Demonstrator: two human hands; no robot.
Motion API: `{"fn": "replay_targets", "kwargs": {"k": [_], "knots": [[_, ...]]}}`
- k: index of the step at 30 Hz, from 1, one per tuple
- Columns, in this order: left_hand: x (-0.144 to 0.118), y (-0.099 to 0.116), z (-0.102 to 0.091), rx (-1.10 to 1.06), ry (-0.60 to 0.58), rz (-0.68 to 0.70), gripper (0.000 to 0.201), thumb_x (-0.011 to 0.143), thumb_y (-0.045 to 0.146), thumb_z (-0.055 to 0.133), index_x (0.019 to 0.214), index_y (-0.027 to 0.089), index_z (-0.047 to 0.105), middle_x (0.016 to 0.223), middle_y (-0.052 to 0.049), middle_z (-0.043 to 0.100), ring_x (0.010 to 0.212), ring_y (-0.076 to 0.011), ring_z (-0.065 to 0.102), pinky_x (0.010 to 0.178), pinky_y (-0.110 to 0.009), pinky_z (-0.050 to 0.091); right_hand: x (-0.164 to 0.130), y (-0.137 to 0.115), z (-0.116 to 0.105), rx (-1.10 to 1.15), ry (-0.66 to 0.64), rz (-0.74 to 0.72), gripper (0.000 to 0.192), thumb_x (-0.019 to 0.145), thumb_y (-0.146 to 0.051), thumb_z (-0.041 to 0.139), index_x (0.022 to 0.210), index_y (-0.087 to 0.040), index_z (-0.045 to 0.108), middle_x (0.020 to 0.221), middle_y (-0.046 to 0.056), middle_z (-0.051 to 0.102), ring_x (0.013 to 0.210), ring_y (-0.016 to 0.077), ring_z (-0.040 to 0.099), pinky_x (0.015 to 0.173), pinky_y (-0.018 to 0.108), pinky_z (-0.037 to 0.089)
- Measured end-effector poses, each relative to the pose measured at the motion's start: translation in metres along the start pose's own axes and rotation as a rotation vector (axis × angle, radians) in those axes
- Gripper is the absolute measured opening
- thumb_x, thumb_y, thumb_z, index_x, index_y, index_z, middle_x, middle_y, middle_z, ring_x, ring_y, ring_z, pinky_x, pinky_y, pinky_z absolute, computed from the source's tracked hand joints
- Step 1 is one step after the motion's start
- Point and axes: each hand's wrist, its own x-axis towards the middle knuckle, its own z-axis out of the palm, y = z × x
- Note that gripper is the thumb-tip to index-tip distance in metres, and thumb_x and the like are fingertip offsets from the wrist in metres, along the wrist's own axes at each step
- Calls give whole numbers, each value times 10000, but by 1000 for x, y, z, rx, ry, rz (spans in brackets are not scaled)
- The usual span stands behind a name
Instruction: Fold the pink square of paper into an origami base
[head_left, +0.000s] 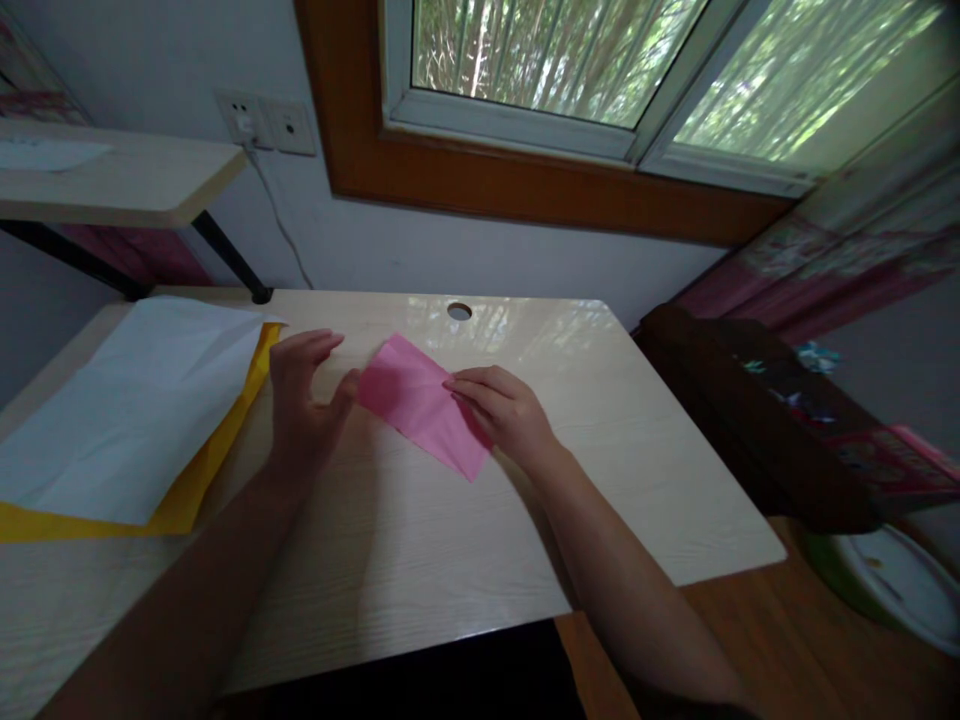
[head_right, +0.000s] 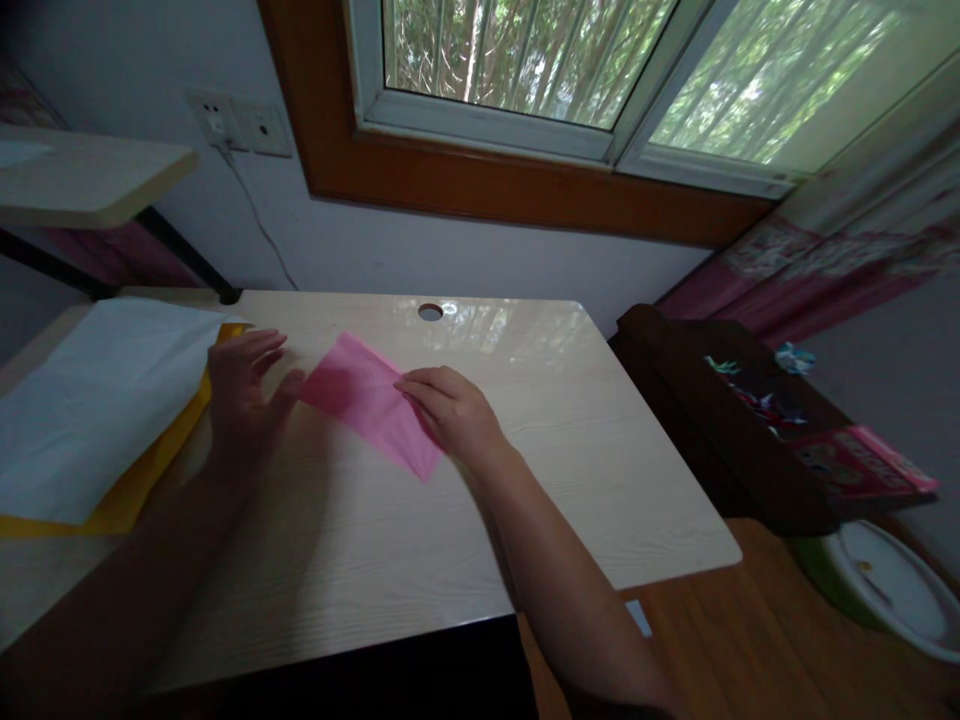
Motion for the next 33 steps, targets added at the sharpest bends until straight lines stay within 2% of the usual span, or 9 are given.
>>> {"fn": "replay_targets", "kwargs": {"k": [3, 7, 11, 14, 18, 23, 26, 29, 33], "knots": [[2, 7, -2, 240, -122, 190, 455, 901, 344, 728, 1335, 311, 595, 1385, -96, 554, 1300, -294, 524, 1118, -522, 435, -1, -3, 2, -14, -50, -39, 256, 994, -157, 583, 1205, -215, 714, 1148, 105, 751, 1015, 196, 709, 848, 353, 621], [1, 9, -1, 310, -287, 336, 447, 933, 323, 699, 1364, 304, 583, 1377, -86, 600, 1360, -290, 502, 1169, -518, 394, 0, -12, 0, -71, -168, -66, 277, 1013, -172, 563, 1250, -216, 699, 1182, 101, 748, 1021, 198, 708, 857, 343, 615], [0, 6, -2, 291, -406, 329, 279, 958, 274, 658, 1235, 309, 671, 1196, -31, 719, 1290, -267, 568, 1241, -571, 269, 3, -21, -3, -62, -265, -108, 307, 1022, -178, 548, 1294, -228, 682, 1228, 85, 738, 1085, 207, 695, 925, 359, 608], [-1, 3, -3, 258, -460, 296, 185, 964, 271, 640, 1133, 289, 713, 1087, -23, 747, 1135, -241, 638, 1228, -554, 290, 4, -24, -2, -44, -290, -107, 315, 1026, -187, 544, 1306, -242, 676, 1251, 78, 730, 1113, 210, 688, 944, 371, 608], [-2, 0, 1, 186, -464, 302, 124, 965, 227, 619, 1018, 267, 724, 994, -10, 746, 947, -198, 661, 1172, -485, 380, 2, -25, 1, 22, -273, -19, 303, 1034, -196, 534, 1300, -251, 670, 1236, 66, 731, 1096, 190, 692, 934, 348, 607], [-3, 5, 3, 127, -391, 203, 110, 971, 259, 620, 967, 234, 727, 954, -48, 716, 947, -221, 638, 962, -397, 515, 0, -20, 6, 15, -145, 6, 284, 1020, -195, 548, 1286, -176, 643, 1189, 125, 724, 1067, 206, 684, 898, 356, 597], [-2, 11, 2, 90, -388, 136, 111, 975, 244, 611, 969, 219, 719, 948, -51, 696, 931, -209, 637, 879, -356, 527, -1, -15, 7, 24, -75, 56, 179, 1002, -233, 595, 1149, -171, 675, 1077, 112, 728, 965, 191, 687, 842, 338, 593], [-2, 15, 2, 40, -383, 99, 101, 973, 212, 605, 968, 213, 706, 934, -42, 687, 896, -189, 638, 841, -330, 527, -2, -12, 6, 47, -68, 121, 108, 998, -252, 606, 982, -200, 700, 961, 73, 723, 886, 174, 681, 805, 322, 577], [-3, 18, 2, -10, -349, 59, 82, 972, 220, 617, 958, 223, 697, 920, -29, 689, 877, -175, 647, 817, -317, 532, -1, -13, 6, 109, -1, 191, 80, 978, -253, 643, 934, -226, 704, 915, 44, 725, 859, 165, 680, 786, 314, 565]]}}
